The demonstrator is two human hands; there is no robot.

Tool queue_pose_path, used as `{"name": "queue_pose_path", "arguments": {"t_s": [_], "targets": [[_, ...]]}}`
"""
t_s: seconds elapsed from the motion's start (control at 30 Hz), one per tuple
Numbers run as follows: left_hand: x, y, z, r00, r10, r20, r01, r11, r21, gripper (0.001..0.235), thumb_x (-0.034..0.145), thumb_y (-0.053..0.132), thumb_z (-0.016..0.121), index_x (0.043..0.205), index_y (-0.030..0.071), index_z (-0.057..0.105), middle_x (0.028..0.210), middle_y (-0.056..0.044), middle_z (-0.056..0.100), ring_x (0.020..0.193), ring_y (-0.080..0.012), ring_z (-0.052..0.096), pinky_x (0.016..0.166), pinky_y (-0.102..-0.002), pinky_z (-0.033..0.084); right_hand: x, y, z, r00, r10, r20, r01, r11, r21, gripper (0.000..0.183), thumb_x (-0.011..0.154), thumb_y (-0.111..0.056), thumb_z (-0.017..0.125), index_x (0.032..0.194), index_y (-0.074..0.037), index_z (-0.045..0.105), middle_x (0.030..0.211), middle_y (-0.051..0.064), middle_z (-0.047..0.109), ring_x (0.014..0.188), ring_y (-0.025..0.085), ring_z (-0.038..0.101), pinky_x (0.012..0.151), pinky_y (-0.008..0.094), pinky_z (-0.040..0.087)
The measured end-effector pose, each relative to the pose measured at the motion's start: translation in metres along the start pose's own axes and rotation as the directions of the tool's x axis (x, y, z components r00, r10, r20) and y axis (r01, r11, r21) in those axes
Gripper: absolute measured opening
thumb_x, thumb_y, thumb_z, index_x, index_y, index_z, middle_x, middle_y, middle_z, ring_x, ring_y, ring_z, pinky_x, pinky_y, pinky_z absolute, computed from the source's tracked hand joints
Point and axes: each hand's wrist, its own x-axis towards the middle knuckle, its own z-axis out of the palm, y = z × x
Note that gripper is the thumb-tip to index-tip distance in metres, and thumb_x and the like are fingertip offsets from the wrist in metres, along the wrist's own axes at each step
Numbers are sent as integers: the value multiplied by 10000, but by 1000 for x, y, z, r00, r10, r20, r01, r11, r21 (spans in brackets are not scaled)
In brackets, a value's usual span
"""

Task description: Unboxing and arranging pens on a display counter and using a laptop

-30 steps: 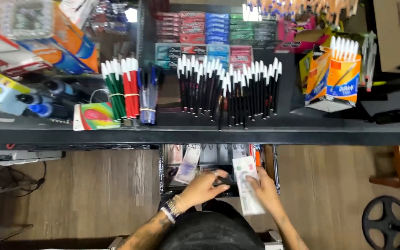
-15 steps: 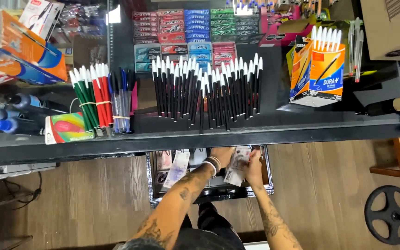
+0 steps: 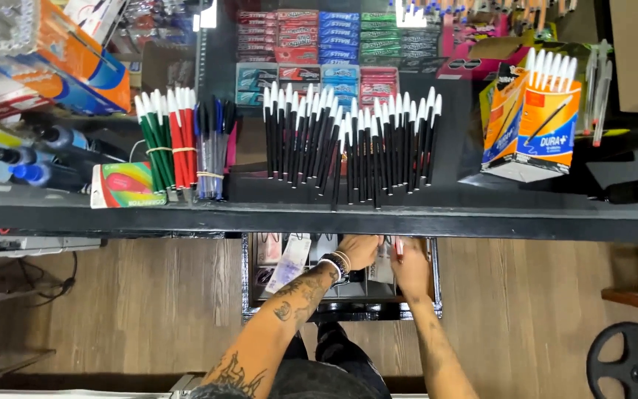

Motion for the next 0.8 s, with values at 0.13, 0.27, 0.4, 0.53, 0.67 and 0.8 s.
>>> {"name": "queue_pose_path", "arguments": {"t_s": [0.13,0.27,0.4,0.53,0.67,0.8], "targets": [[-18,20,-26,994,-79,80,83,995,-57,389,961,198,582,1347,151,585,1265,-104,706,796,-232,662,641,-397,558,-99,-5,-54,984,-99,-149,98,995,-14,374,1024,-285,670,1384,-214,597,1278,207,667,1050,428,717,887,562,592],[-96,73,-110,995,-31,92,53,968,-247,948,855,-171,526,1710,122,239,1835,-98,64,495,-57,432,378,-185,394,-158,37,1,699,365,615,-607,757,240,473,869,-427,875,1064,5,867,793,122,795,653,193,703,624,274,558],[-162,56,-39,930,-97,354,307,734,-605,919,995,-41,538,1751,257,108,1838,-27,41,620,-66,410,503,-228,418,-153,-4,51,461,337,821,-876,24,482,448,1029,-140,674,1405,101,639,1433,320,667,1347,466,617,1218,572,469],[-257,-5,63,801,6,599,345,-822,-453,479,896,188,776,1245,-117,654,1021,-201,690,858,-261,644,758,-347,532,-119,47,115,522,46,852,-793,-342,504,525,880,-171,726,1385,-69,622,1475,287,630,1361,553,570,1001,537,601],[-281,-29,40,629,-495,599,-211,-851,-481,516,867,296,828,1333,129,682,1282,-193,744,1061,-389,723,918,-544,639,-68,187,259,998,-64,-7,26,304,952,438,629,266,897,1001,96,743,1285,299,751,1146,400,723,1062,548,587],[-234,-28,13,556,-613,562,-335,-783,-523,516,835,109,863,1288,-20,651,1266,-355,677,1159,-482,703,976,-546,644,-8,106,130,249,89,964,-841,-473,261,376,963,19,598,1334,70,620,1494,210,634,1379,298,592,1160,410,522]]}}
